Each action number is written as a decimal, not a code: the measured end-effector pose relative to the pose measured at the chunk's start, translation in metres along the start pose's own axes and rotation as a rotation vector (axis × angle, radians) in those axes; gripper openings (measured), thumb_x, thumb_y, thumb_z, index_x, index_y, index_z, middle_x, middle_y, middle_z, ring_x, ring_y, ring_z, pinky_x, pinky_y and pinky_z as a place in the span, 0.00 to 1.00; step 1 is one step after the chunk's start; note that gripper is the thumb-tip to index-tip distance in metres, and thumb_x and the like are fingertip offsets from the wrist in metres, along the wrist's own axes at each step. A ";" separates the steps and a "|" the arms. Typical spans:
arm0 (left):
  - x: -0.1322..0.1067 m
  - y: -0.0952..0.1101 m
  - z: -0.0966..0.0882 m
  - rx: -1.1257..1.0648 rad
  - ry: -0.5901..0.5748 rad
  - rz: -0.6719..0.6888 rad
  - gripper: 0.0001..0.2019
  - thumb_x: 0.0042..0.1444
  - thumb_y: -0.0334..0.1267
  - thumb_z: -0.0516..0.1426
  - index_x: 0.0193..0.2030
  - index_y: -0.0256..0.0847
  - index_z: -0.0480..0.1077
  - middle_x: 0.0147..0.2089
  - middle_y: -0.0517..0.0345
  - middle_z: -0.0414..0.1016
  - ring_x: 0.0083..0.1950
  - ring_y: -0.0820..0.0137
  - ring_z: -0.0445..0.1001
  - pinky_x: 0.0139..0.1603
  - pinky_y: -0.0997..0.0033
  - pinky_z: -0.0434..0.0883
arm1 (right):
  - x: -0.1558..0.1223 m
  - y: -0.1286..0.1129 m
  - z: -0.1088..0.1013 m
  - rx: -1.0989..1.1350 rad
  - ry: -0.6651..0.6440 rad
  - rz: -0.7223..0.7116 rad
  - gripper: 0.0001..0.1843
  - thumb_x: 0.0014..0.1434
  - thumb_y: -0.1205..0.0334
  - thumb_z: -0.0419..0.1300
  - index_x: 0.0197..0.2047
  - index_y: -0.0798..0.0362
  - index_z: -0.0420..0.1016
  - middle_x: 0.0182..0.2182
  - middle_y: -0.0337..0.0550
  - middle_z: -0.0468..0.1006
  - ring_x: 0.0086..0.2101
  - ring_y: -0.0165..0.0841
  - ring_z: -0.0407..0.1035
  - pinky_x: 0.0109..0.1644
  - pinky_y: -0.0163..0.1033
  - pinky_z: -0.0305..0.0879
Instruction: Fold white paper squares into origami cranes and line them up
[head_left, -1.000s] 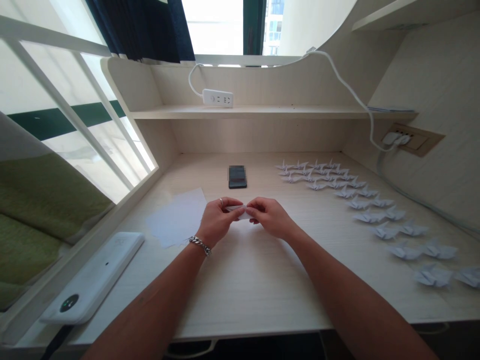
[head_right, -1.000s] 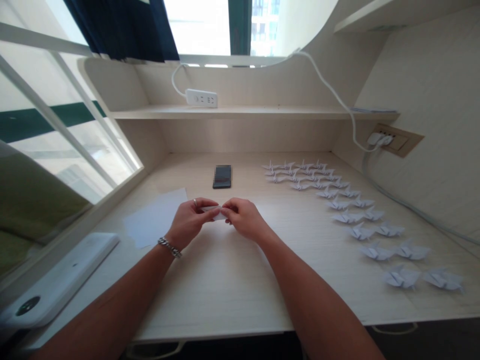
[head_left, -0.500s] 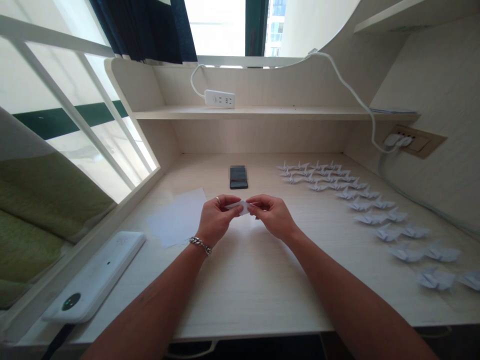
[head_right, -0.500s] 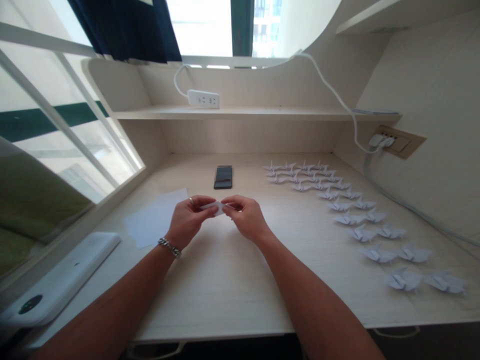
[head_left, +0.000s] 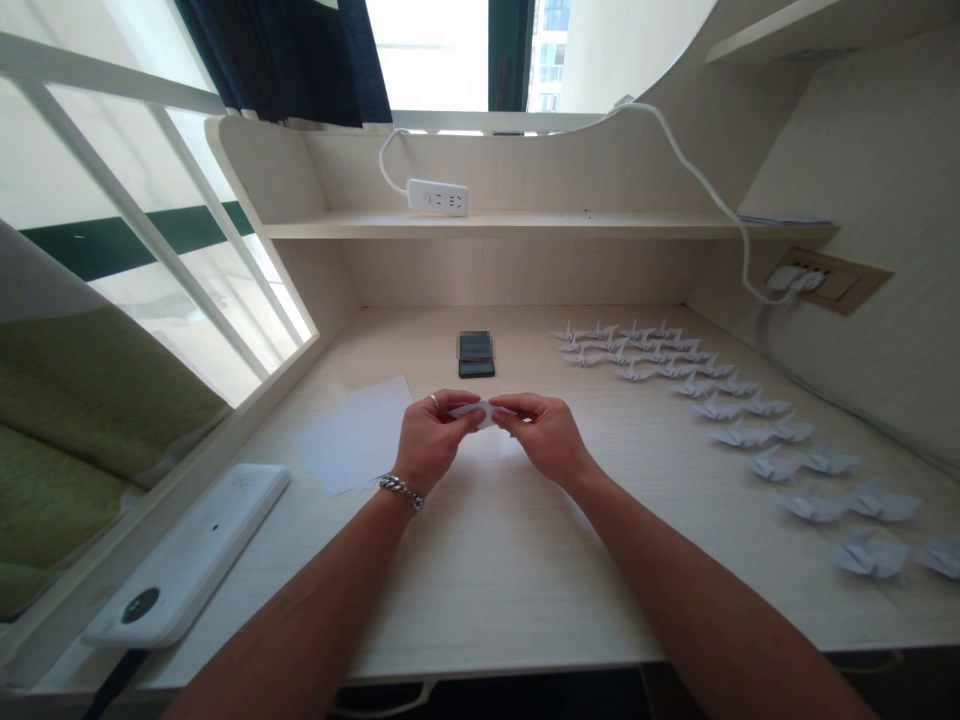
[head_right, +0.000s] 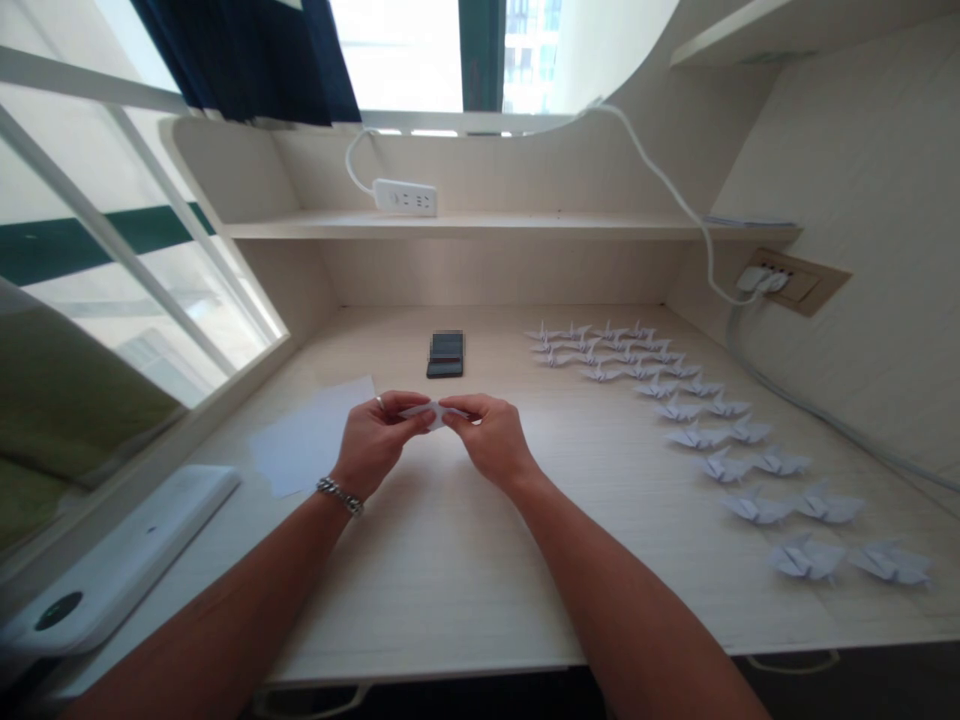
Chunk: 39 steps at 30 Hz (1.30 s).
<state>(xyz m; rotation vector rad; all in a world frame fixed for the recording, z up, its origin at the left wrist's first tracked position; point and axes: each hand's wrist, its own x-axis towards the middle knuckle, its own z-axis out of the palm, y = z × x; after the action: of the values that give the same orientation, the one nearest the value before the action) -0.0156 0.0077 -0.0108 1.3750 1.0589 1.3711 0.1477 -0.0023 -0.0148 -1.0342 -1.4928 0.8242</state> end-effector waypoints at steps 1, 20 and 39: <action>0.000 0.000 0.000 0.002 0.002 -0.002 0.16 0.39 0.39 0.69 0.35 0.34 0.77 0.30 0.52 0.80 0.31 0.67 0.77 0.36 0.66 0.76 | 0.000 0.000 0.000 -0.006 0.003 -0.007 0.11 0.52 0.61 0.64 0.40 0.51 0.82 0.37 0.45 0.82 0.36 0.36 0.75 0.40 0.40 0.71; -0.002 0.004 0.002 0.004 0.039 0.010 0.13 0.38 0.38 0.69 0.32 0.35 0.78 0.29 0.54 0.80 0.30 0.68 0.77 0.35 0.68 0.76 | -0.001 -0.004 0.000 -0.045 0.026 -0.022 0.10 0.52 0.63 0.63 0.39 0.50 0.82 0.36 0.43 0.82 0.35 0.35 0.73 0.40 0.39 0.69; -0.001 0.000 0.002 0.017 0.024 0.012 0.12 0.39 0.38 0.69 0.31 0.36 0.78 0.29 0.53 0.80 0.30 0.68 0.77 0.35 0.68 0.75 | -0.001 -0.004 0.000 -0.047 0.006 -0.016 0.09 0.52 0.64 0.62 0.36 0.50 0.82 0.34 0.43 0.82 0.34 0.34 0.73 0.39 0.38 0.68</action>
<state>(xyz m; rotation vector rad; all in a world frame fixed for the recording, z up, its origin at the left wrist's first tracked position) -0.0138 0.0062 -0.0106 1.3825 1.0822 1.3933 0.1472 -0.0048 -0.0119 -1.0580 -1.5195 0.7771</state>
